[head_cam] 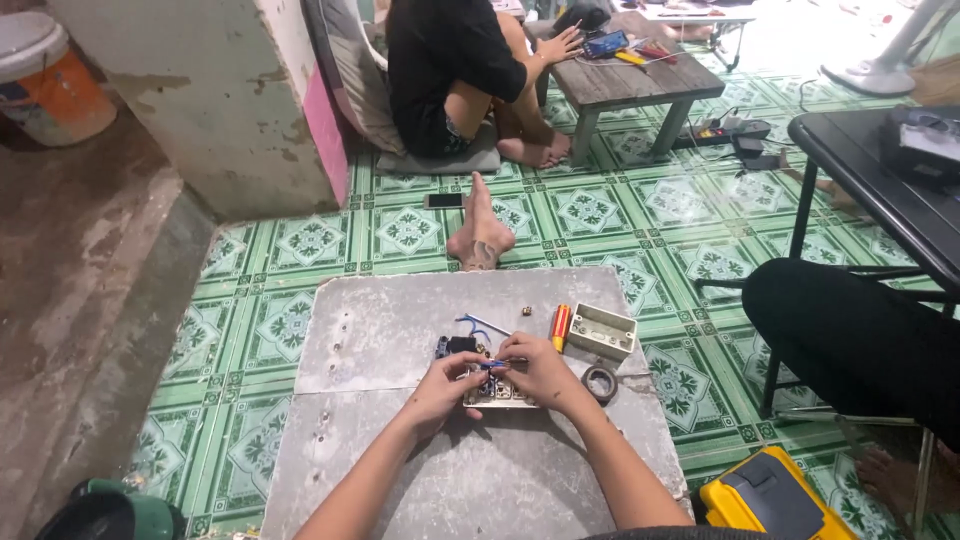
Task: Disassembling an electrical switch by unscrewing terminals and removing wires.
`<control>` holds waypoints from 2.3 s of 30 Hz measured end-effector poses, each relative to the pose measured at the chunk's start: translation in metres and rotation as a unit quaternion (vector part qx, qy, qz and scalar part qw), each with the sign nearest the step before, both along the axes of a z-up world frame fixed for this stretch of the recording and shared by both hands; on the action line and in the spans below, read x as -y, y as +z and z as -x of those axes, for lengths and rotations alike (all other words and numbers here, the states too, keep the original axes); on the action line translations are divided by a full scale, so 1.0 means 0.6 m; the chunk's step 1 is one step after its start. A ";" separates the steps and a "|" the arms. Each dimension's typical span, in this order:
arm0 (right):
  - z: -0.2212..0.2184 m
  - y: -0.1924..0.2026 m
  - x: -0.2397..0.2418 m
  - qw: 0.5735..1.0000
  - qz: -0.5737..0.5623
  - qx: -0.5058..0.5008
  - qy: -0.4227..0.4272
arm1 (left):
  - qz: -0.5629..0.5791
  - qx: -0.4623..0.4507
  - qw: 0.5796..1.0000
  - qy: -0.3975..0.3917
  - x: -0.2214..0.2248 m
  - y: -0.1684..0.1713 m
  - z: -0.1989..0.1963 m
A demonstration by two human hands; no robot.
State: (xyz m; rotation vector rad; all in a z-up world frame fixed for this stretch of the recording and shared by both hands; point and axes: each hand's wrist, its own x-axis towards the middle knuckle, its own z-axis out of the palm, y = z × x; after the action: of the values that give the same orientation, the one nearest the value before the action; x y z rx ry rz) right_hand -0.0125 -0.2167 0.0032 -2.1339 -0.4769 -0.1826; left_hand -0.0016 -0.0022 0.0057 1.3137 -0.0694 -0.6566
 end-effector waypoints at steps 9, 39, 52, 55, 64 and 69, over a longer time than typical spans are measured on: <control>-0.005 -0.012 0.007 1.000 -0.004 0.003 -0.001 | 0.015 0.010 1.000 0.002 0.000 -0.018 -0.003; -0.003 0.017 0.033 0.990 -0.100 -0.033 -0.098 | 0.035 0.034 0.998 0.040 -0.006 0.016 -0.001; -0.029 -0.021 0.057 0.980 0.095 0.001 -0.175 | 0.067 0.046 0.995 0.065 -0.019 0.015 -0.009; -0.018 -0.007 0.044 0.967 0.187 -0.074 -0.158 | 0.064 0.052 0.994 0.070 -0.024 0.024 -0.009; -0.028 -0.032 0.037 0.937 0.296 -0.100 -0.158 | 0.057 0.042 0.993 0.096 -0.031 0.026 -0.017; -0.036 -0.057 0.042 0.929 0.318 -0.085 -0.168 | 0.055 0.054 0.989 0.125 -0.039 0.017 -0.030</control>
State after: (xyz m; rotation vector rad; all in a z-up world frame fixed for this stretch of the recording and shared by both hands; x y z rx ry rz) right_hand 0.0092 -0.2421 -0.0311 -2.8335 -0.0562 -0.0308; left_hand 0.0165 0.0210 0.0159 1.2265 -0.0262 -0.3632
